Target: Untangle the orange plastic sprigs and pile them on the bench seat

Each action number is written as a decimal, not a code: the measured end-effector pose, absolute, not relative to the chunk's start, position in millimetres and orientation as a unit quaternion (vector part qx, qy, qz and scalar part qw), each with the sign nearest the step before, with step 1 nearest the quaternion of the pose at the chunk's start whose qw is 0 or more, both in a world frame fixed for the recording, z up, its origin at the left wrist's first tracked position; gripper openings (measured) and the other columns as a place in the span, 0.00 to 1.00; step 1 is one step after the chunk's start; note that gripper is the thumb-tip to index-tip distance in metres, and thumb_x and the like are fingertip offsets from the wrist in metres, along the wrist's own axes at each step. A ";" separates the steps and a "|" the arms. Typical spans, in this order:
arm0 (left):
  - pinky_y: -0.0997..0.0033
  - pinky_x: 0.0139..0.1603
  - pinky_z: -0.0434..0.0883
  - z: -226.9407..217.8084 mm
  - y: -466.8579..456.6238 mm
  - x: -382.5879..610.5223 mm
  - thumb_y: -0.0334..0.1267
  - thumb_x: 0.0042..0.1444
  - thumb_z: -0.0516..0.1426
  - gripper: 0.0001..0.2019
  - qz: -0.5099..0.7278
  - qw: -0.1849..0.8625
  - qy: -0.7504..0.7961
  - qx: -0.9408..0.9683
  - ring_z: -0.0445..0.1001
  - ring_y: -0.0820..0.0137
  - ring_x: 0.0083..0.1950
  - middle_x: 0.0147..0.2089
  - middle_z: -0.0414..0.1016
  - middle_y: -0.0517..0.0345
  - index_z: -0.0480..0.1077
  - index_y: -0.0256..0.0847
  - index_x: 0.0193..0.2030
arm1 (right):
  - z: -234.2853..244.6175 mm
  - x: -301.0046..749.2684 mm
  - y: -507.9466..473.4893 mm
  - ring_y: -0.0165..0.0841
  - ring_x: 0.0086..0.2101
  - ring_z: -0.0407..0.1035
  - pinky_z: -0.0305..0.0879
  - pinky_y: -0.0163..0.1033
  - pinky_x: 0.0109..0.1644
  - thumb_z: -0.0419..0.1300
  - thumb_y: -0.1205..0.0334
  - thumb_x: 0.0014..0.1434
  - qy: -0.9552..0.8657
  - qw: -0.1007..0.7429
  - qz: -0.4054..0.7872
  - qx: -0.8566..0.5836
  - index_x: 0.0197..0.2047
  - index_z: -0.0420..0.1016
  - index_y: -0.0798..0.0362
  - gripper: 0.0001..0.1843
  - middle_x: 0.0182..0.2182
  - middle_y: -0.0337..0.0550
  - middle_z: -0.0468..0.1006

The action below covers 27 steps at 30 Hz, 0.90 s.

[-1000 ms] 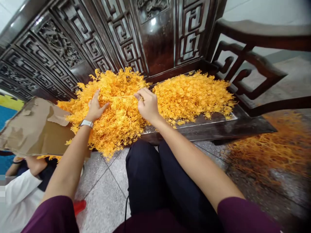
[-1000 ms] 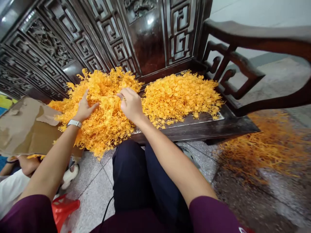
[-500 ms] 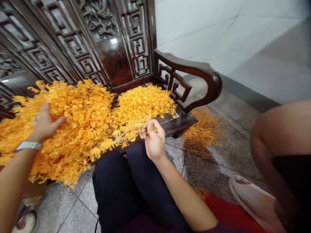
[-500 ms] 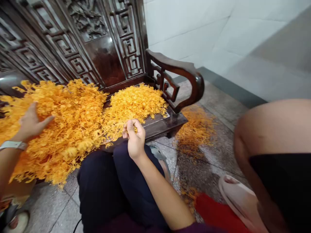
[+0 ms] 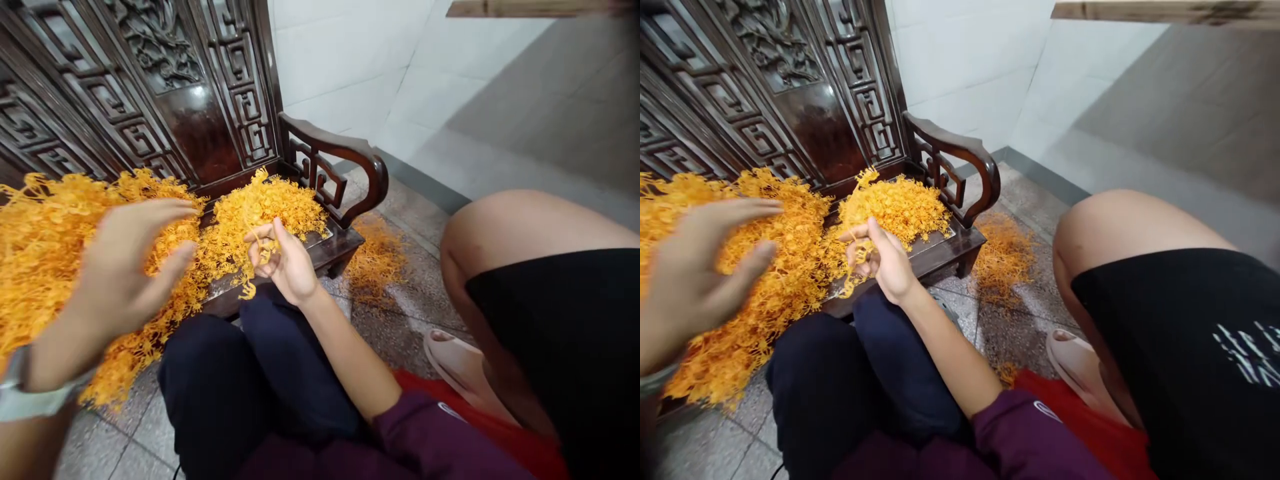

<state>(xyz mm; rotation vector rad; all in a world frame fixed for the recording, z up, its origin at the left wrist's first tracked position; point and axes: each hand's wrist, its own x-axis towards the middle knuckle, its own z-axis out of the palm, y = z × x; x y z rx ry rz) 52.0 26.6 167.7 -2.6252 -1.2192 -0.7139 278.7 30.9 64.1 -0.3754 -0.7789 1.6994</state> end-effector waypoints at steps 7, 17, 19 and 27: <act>0.66 0.41 0.68 125.7 49.5 126.7 0.54 0.70 0.58 0.19 -0.276 -0.104 -0.415 -0.861 0.77 0.66 0.36 0.39 0.83 0.55 0.80 0.40 0.48 | 86.3 311.7 57.5 0.26 0.17 0.58 0.54 0.35 0.20 0.48 0.22 0.65 -0.459 0.538 0.638 -0.305 0.34 0.76 0.52 0.40 0.19 0.36 0.69; 0.69 0.35 0.67 102.5 78.2 125.4 0.51 0.71 0.54 0.21 -0.266 -0.221 -0.416 -0.841 0.73 0.68 0.29 0.38 0.85 0.56 0.81 0.42 0.58 | 96.8 323.9 86.7 0.29 0.29 0.53 0.50 0.39 0.35 0.49 0.34 0.73 -0.624 0.586 0.314 -0.411 0.27 0.54 0.49 0.32 0.26 0.34 0.57; 0.69 0.36 0.66 109.4 83.9 123.7 0.50 0.71 0.53 0.20 -0.261 -0.205 -0.419 -0.845 0.73 0.67 0.30 0.36 0.84 0.56 0.83 0.41 0.49 | 102.8 322.8 99.9 0.29 0.29 0.52 0.48 0.39 0.35 0.49 0.34 0.74 -0.687 0.527 0.299 -0.401 0.27 0.53 0.49 0.32 0.26 0.34 0.56; 0.70 0.30 0.58 98.3 104.0 111.0 0.57 0.67 0.56 0.24 -0.303 -0.318 -0.453 -0.776 0.62 0.70 0.27 0.24 0.69 0.61 0.80 0.40 0.32 | 107.3 298.3 144.9 0.25 0.24 0.52 0.48 0.35 0.30 0.65 0.30 0.61 -0.645 0.392 0.575 -0.316 0.26 0.65 0.52 0.33 0.22 0.30 0.61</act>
